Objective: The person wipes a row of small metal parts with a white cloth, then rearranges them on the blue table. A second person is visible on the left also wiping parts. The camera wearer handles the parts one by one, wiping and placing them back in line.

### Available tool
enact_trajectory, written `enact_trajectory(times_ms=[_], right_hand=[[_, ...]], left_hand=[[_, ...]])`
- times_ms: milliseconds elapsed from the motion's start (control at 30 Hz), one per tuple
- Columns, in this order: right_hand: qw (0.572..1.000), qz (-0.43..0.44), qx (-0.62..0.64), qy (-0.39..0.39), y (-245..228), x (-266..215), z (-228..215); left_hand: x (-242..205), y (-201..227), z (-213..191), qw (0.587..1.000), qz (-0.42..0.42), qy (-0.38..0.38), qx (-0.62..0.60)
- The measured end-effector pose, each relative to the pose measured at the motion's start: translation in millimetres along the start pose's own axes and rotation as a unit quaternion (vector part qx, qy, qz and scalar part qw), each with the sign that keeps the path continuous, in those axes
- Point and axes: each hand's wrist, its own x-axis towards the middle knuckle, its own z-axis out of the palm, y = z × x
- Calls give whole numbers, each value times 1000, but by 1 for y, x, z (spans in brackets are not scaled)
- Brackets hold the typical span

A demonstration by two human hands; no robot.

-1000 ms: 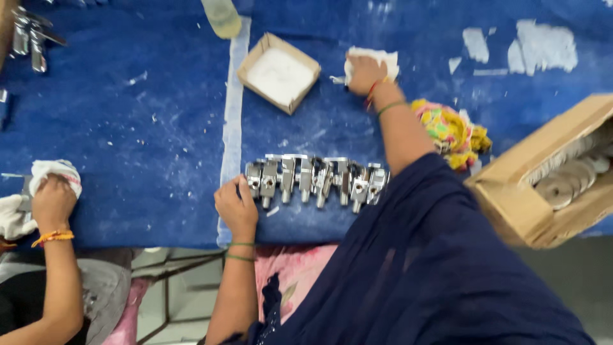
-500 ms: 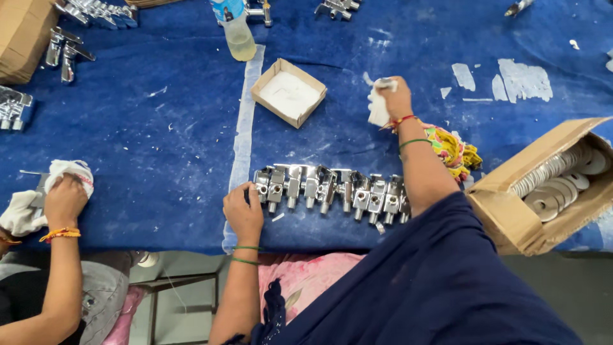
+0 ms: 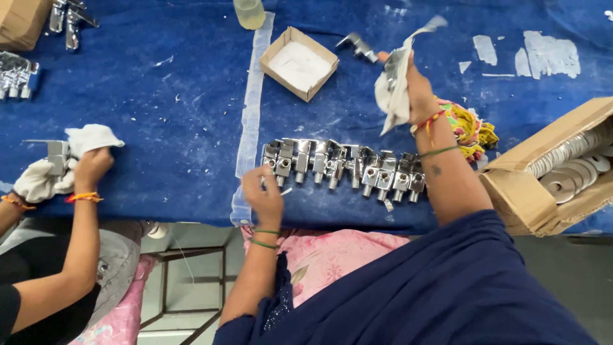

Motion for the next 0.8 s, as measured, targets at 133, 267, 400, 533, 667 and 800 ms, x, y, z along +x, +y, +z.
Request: enact_trajectory(times_ms=[133,267,400,533,667,800], right_hand=[[991,109,-51,63,35,-13,51],[954,5,-301,4,76,-27,85],[933,-60,-350,-60,123,-44,103],[844,-167,-506,-52,146,-47,103],[875,-86,-476,-27,157,-39,100],[887,-80,-455,-10,155,-27,93]], left_hand=[[-1,46,23,992,4,-96,-87],[17,66,60,925,-177,-198,-271],[36,63,90,807,-389,-171,-409],[20,62,92,751,-466,-121,-452],[-2,72,89,740,-497,-126,-435],[-10,74,90,726,-492,-97,-470]])
